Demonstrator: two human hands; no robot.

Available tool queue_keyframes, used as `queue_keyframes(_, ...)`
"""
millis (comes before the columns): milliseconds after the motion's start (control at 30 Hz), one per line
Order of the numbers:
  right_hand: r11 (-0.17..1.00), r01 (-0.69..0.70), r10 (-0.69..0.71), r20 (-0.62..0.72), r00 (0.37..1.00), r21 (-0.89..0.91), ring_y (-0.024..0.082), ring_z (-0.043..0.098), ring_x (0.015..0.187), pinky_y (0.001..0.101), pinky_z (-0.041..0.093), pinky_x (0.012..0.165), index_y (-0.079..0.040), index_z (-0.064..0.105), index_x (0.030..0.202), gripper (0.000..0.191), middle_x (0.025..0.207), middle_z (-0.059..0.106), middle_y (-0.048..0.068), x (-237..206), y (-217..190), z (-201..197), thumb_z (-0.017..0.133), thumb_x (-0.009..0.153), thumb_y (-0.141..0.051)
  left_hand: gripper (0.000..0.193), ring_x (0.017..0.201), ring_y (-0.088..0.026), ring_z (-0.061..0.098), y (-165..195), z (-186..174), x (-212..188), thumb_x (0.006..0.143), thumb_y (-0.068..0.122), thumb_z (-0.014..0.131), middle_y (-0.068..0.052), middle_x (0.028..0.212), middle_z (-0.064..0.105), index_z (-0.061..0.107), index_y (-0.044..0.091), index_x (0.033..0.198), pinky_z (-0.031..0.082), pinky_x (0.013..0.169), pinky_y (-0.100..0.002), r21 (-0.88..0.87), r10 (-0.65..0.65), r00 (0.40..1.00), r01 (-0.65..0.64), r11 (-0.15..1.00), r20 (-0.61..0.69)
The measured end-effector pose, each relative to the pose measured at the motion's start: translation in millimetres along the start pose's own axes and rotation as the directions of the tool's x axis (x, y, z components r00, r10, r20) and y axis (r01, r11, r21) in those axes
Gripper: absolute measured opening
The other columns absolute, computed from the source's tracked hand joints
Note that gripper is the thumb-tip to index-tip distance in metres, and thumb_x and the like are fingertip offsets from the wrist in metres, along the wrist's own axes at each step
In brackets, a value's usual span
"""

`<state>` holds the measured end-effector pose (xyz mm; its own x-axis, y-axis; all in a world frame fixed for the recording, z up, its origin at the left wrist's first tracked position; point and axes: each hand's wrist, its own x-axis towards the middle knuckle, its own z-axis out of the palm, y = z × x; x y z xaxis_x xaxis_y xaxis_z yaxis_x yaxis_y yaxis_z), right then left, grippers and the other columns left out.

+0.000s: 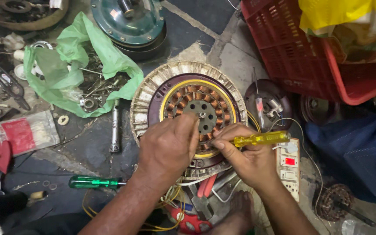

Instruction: The person sits on the floor and uses a test light to check the windings of a disassembled motor stator. They probe multiple copper coil connections while holding the stator with one hand and the test light with the other, moving between different points on the component.

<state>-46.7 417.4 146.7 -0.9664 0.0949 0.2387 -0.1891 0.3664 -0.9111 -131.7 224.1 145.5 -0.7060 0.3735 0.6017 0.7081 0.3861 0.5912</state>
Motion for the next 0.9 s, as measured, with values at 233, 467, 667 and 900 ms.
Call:
queue_keyframes(233,0.999,-0.03,0.03,-0.012,0.999,-0.012,0.019,0.07,0.1,0.0332,0.057,0.095,-0.002,0.071,0.094,0.002,0.098,0.073,0.008,0.6,-1.6,0.6,0.072,0.095,-0.002,0.021,0.069,-0.029,0.067,0.7,0.6,0.1,0.089,0.007,0.075,-0.008,0.078,0.065,0.06,0.008,0.103,0.053,0.062,-0.044,0.003,-0.002,1.0,0.002,1.0,-0.016)
queue_keyframes(467,1.0,-0.012,0.012,0.038,0.999,0.016,0.019,0.071,0.103,0.0333,0.056,0.098,-0.003,0.069,0.093,0.005,0.098,0.073,0.008,2.3,1.1,-6.0,0.073,0.096,-0.002,0.019,0.069,-0.028,0.067,1.4,1.5,0.2,0.09,0.007,0.075,-0.009,0.079,0.066,0.06,0.008,0.101,0.053,0.063,-0.044,0.009,0.007,1.0,-0.007,1.0,-0.025)
queue_keyframes(667,0.999,-0.036,0.036,0.01,0.999,-0.022,0.019,0.071,0.101,0.0339,0.057,0.096,-0.003,0.07,0.094,0.003,0.099,0.073,0.007,0.7,0.3,-2.2,0.073,0.095,-0.003,0.019,0.068,-0.029,0.066,1.2,0.0,-0.5,0.091,0.008,0.076,-0.009,0.076,0.064,0.06,0.008,0.1,0.052,0.063,-0.044,0.01,0.002,1.0,-0.002,1.0,-0.007)
queue_keyframes(900,0.996,-0.039,0.037,0.035,0.999,0.075,0.02,0.072,0.105,0.0355,0.057,0.1,-0.003,0.07,0.094,0.004,0.097,0.073,0.007,1.5,0.1,-5.5,0.072,0.096,-0.002,0.02,0.071,-0.029,0.068,2.0,0.0,1.2,0.09,0.008,0.075,-0.009,0.08,0.066,0.059,0.007,0.102,0.053,0.064,-0.044,0.008,0.0,1.0,0.0,1.0,-0.012)
